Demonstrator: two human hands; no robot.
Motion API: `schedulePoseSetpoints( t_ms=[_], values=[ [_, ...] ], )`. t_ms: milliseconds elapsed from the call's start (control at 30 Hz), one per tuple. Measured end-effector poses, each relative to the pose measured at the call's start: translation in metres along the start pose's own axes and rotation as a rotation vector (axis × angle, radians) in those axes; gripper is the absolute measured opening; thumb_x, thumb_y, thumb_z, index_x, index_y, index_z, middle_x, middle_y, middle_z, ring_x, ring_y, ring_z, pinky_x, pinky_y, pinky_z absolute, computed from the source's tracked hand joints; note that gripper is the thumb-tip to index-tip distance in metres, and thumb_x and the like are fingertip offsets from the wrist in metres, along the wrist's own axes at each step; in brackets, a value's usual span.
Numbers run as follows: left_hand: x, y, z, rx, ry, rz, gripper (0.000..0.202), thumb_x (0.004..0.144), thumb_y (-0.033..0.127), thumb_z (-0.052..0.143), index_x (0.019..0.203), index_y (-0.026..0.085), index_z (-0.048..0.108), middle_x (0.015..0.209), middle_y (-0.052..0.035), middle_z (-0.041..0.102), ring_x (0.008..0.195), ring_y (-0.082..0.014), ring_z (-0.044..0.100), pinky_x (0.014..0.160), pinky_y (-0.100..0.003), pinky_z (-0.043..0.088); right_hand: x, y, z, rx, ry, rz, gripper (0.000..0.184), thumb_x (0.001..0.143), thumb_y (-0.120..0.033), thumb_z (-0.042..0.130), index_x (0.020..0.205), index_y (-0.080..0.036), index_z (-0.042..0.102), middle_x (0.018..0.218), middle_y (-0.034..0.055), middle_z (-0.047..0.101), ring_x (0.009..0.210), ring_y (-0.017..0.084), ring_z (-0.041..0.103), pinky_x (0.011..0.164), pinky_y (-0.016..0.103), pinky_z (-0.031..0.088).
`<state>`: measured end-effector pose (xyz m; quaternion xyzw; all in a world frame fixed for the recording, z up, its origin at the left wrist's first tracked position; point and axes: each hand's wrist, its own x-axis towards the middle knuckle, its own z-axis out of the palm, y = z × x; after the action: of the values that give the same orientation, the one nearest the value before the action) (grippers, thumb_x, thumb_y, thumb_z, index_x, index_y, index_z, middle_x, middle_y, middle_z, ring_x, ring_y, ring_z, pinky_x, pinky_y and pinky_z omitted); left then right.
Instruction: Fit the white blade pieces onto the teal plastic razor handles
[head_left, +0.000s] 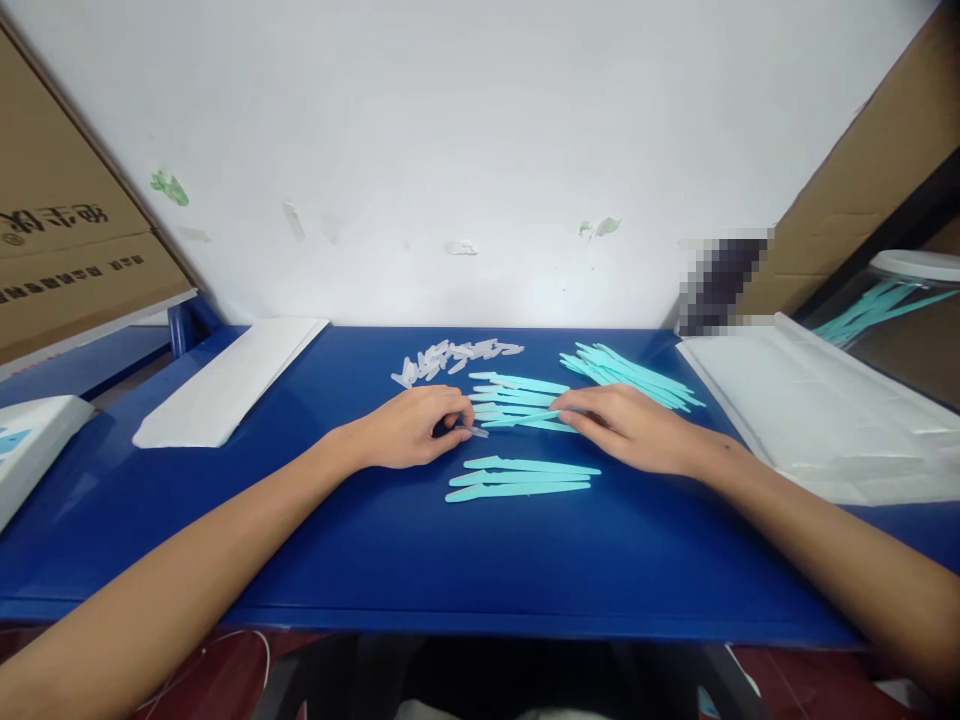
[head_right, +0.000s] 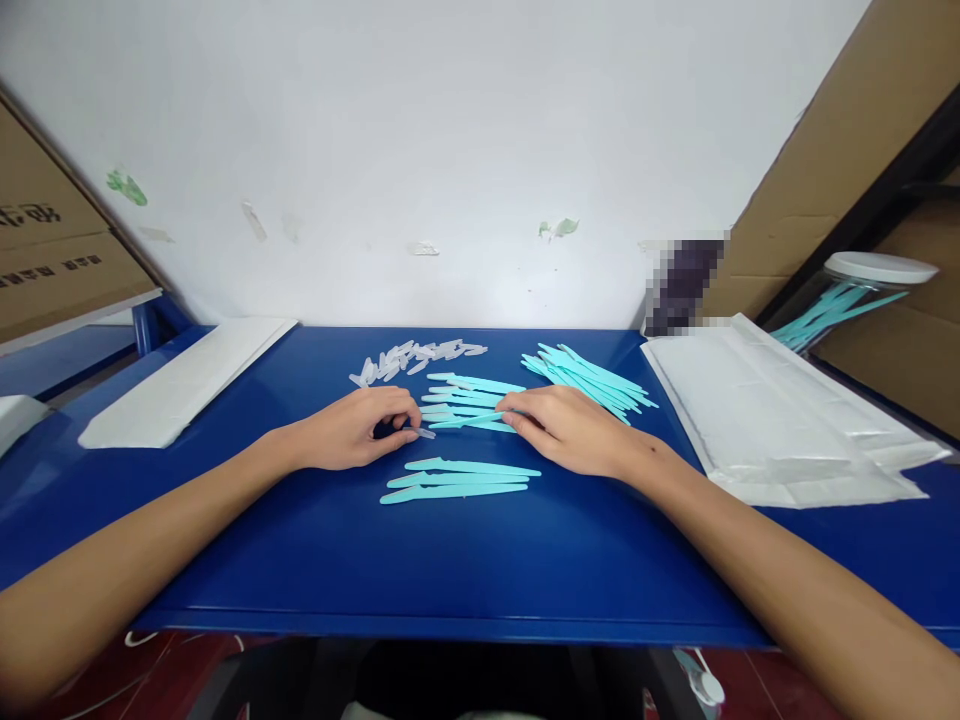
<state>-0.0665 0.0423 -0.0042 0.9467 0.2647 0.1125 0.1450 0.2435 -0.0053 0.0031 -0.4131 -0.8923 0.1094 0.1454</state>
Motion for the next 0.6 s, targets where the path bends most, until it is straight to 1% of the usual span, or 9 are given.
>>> schedulePoseSetpoints(
  t_ms=[100,300,600],
  values=[
    [0.0001,-0.0009,0.0013,-0.005,0.005,0.008,0.021,0.098,0.034,0.051,0.096,0.019,0.065,0.085,-0.0038,0.058,0.076,-0.0169,0.053,0.070,-0.030,0.041,-0.0003,-0.0010,-0.0007,-0.004,-0.006,0.003,0.039,0.103,-0.036,0.037,0.116,-0.020,0.070,0.112,0.0099,0.075,0.094,0.025,0.069,0.082,0.038,0.050],
    [0.0009,-0.0022,0.0023,0.009,0.015,0.005,0.019,0.097,0.033,0.052,0.093,0.018,0.063,0.083,-0.0033,0.057,0.075,-0.0167,0.052,0.069,-0.030,0.040,-0.0007,-0.0036,-0.0023,-0.012,-0.011,0.003,0.038,0.103,-0.035,0.037,0.112,-0.020,0.070,0.105,0.0089,0.076,0.088,0.024,0.069,0.077,0.036,0.048],
    [0.0013,-0.0010,0.0031,-0.007,0.023,0.004,0.020,0.097,0.034,0.052,0.092,0.018,0.063,0.083,-0.0031,0.057,0.074,-0.0165,0.052,0.069,-0.029,0.039,-0.0005,-0.0029,-0.0016,-0.010,-0.014,0.016,0.038,0.103,-0.035,0.037,0.115,-0.020,0.069,0.110,0.0083,0.075,0.092,0.024,0.069,0.078,0.035,0.048]
  ],
)
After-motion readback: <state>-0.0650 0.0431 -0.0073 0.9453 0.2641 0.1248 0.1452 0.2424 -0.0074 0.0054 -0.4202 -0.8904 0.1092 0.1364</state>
